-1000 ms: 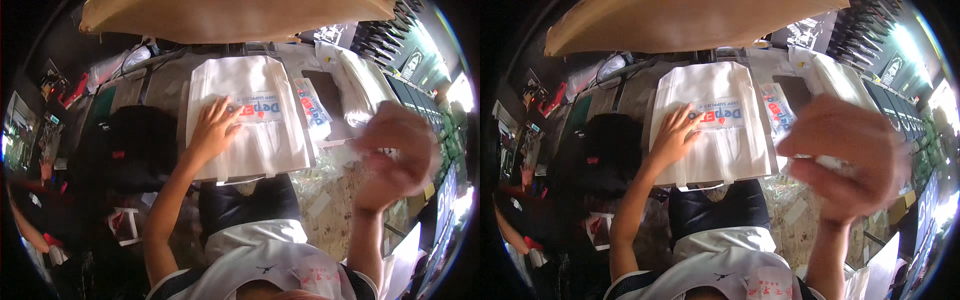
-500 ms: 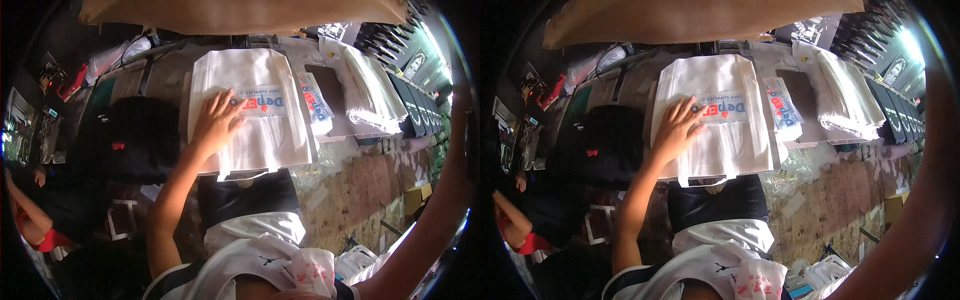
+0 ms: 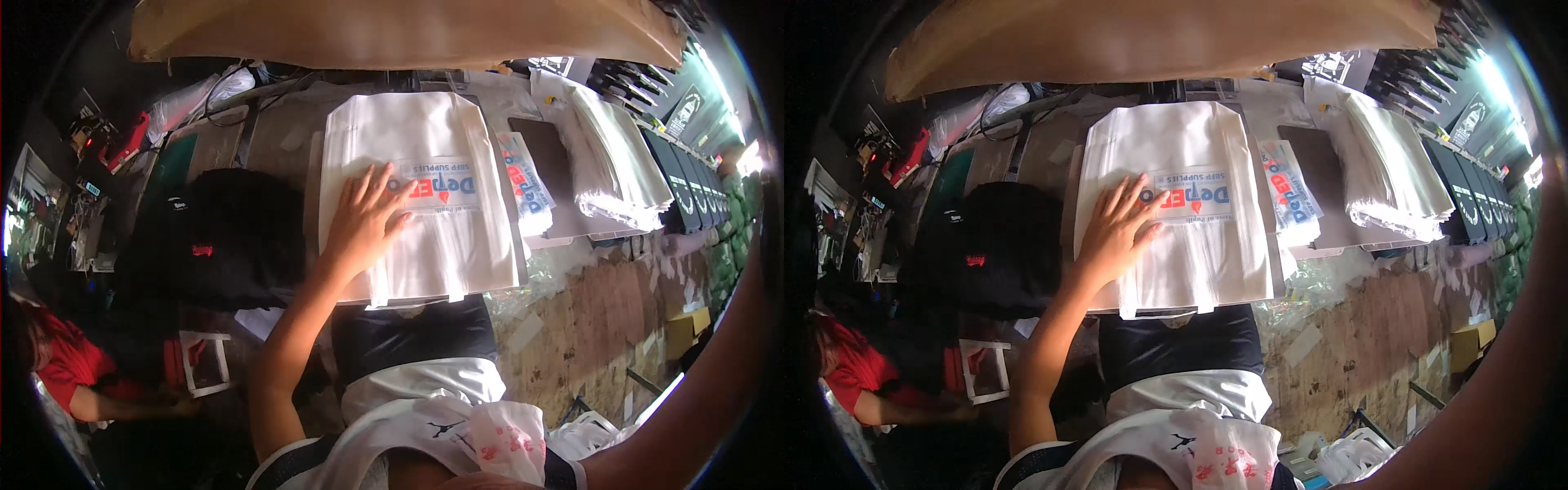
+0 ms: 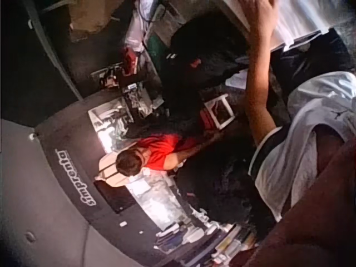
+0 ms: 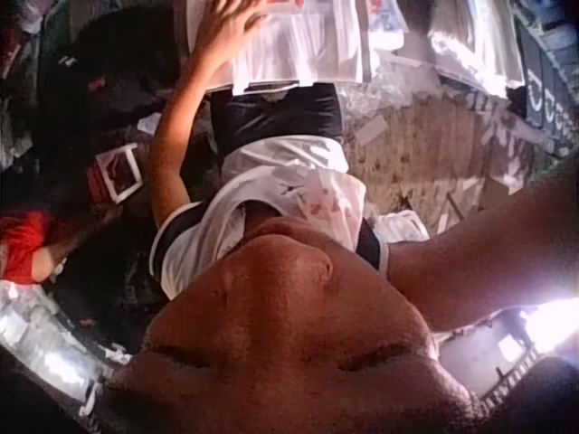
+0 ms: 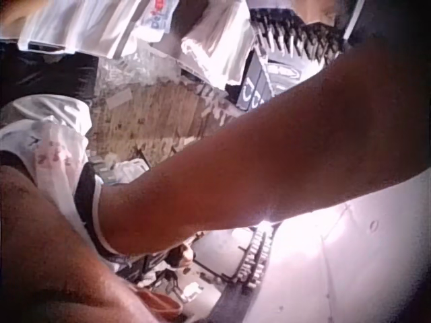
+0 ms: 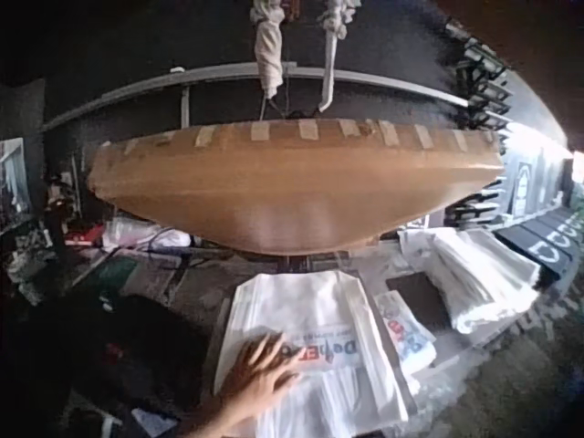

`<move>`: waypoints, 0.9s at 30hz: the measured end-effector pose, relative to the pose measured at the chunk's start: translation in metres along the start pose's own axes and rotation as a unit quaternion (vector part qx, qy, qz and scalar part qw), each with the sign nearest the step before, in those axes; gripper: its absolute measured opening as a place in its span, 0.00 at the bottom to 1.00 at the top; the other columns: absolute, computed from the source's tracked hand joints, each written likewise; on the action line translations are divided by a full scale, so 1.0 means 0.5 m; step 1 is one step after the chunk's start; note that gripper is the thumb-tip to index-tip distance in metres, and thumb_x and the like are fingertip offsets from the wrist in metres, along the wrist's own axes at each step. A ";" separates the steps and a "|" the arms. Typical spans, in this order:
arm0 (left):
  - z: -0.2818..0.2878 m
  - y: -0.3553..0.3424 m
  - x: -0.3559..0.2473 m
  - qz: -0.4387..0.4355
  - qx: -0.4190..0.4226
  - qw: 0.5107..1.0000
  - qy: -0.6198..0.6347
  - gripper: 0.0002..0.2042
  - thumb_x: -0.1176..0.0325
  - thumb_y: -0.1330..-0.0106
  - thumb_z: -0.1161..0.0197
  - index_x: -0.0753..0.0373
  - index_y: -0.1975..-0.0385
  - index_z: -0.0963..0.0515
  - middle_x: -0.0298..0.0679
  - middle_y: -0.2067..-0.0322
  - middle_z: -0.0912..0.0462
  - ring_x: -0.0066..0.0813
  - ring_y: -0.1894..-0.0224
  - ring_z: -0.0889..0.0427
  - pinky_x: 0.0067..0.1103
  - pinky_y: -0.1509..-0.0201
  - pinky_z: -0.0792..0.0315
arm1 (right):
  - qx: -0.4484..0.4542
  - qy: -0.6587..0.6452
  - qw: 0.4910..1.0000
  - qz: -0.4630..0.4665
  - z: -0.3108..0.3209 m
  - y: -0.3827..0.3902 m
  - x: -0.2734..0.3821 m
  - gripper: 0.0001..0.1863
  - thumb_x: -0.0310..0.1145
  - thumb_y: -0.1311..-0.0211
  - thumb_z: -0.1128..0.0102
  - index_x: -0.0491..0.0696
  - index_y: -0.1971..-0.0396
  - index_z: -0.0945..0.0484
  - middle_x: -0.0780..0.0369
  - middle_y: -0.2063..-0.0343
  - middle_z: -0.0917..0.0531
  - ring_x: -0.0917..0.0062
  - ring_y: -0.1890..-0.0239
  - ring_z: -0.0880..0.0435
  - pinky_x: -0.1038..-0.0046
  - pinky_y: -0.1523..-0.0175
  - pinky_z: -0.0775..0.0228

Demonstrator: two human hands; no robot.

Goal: The person places white tote bags onto a screen printing press, applies a printed design using a manual screen press, and then removes and stacks the bags.

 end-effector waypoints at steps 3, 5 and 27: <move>0.004 -0.004 0.000 -0.012 -0.026 0.999 0.021 0.27 0.47 0.21 0.38 0.43 0.24 0.26 0.50 0.21 0.33 0.55 0.20 0.36 0.50 0.16 0.46 | 0.000 0.006 1.000 -0.022 -0.053 -0.047 -0.025 0.09 0.32 0.35 0.32 0.43 0.62 0.12 0.56 0.69 0.13 0.65 0.69 0.15 0.63 0.61 0.23; 0.002 -0.006 0.000 -0.015 -0.021 0.999 0.022 0.27 0.47 0.21 0.38 0.43 0.24 0.26 0.50 0.21 0.33 0.55 0.20 0.36 0.50 0.16 0.47 | -0.004 0.005 1.000 -0.025 -0.055 -0.036 -0.024 0.09 0.33 0.34 0.32 0.43 0.62 0.12 0.56 0.69 0.13 0.64 0.69 0.15 0.62 0.61 0.23; 0.069 -0.006 0.008 0.035 -0.021 0.996 0.080 0.23 0.58 0.16 0.44 0.52 0.24 0.25 0.45 0.22 0.30 0.46 0.19 0.33 0.41 0.17 0.38 | 0.053 0.000 0.997 0.053 0.199 0.468 0.162 0.13 0.39 0.32 0.37 0.45 0.66 0.12 0.54 0.71 0.13 0.59 0.68 0.14 0.57 0.58 0.22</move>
Point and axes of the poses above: each hand's wrist, its own y-axis away from the middle knuckle, its own z-axis out of the back of the hand, x = y × z, the point moved 4 cm from there along -y, towards the middle knuckle
